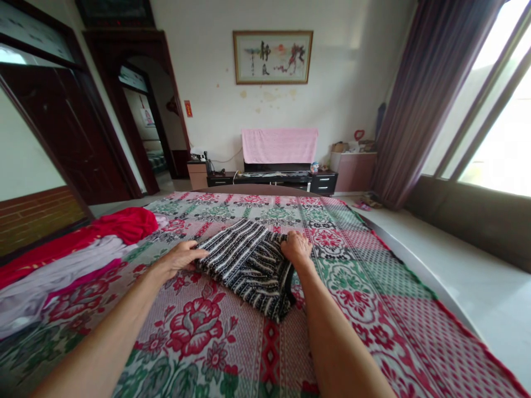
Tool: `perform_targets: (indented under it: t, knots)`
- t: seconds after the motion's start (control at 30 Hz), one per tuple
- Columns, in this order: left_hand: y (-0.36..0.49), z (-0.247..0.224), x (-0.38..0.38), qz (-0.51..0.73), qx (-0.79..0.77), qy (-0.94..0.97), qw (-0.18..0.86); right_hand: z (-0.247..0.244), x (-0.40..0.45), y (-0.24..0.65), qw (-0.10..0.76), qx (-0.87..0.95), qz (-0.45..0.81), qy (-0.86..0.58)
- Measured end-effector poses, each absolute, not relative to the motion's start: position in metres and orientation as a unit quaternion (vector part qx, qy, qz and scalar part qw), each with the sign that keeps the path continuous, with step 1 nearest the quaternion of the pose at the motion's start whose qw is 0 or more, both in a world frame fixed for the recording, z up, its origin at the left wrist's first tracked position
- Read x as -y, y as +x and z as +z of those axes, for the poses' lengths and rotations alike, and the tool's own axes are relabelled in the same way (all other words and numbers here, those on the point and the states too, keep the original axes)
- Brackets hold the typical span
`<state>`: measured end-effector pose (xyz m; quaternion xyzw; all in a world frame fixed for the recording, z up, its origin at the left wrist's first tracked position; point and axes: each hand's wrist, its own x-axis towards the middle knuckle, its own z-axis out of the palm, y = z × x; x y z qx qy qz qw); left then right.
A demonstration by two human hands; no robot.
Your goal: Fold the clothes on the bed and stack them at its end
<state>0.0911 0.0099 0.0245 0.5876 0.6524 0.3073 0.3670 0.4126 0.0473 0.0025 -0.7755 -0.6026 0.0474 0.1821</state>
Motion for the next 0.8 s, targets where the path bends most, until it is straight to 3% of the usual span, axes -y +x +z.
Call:
perform_targets:
  t: [0.07,0.17,0.3,0.43,0.57,0.8]
  knots:
    - [0.091,0.021,-0.015,0.353,-0.653,0.566,0.358,0.009,-0.048,0.416,0.177,0.616,0.06,-0.765]
    - [0.084,0.014,-0.029,0.393,-0.687,0.556,0.253,0.018,-0.047,0.421,0.16,0.66,0.104,-0.726]
    - [0.07,0.008,-0.052,0.404,-0.724,0.545,0.124,0.028,-0.04,0.42,0.12,0.708,0.292,-0.632]
    - [0.067,0.009,-0.06,0.367,-0.747,0.549,0.078,0.034,-0.031,0.415,0.07,0.695,0.406,-0.589]
    - [0.069,0.009,-0.052,0.31,-0.773,0.548,0.081,0.031,-0.033,0.422,0.089,0.694,0.41,-0.586]
    - [0.075,0.016,-0.027,0.315,-0.769,0.533,0.157,0.016,-0.052,0.41,0.256,0.699,0.228,-0.628]
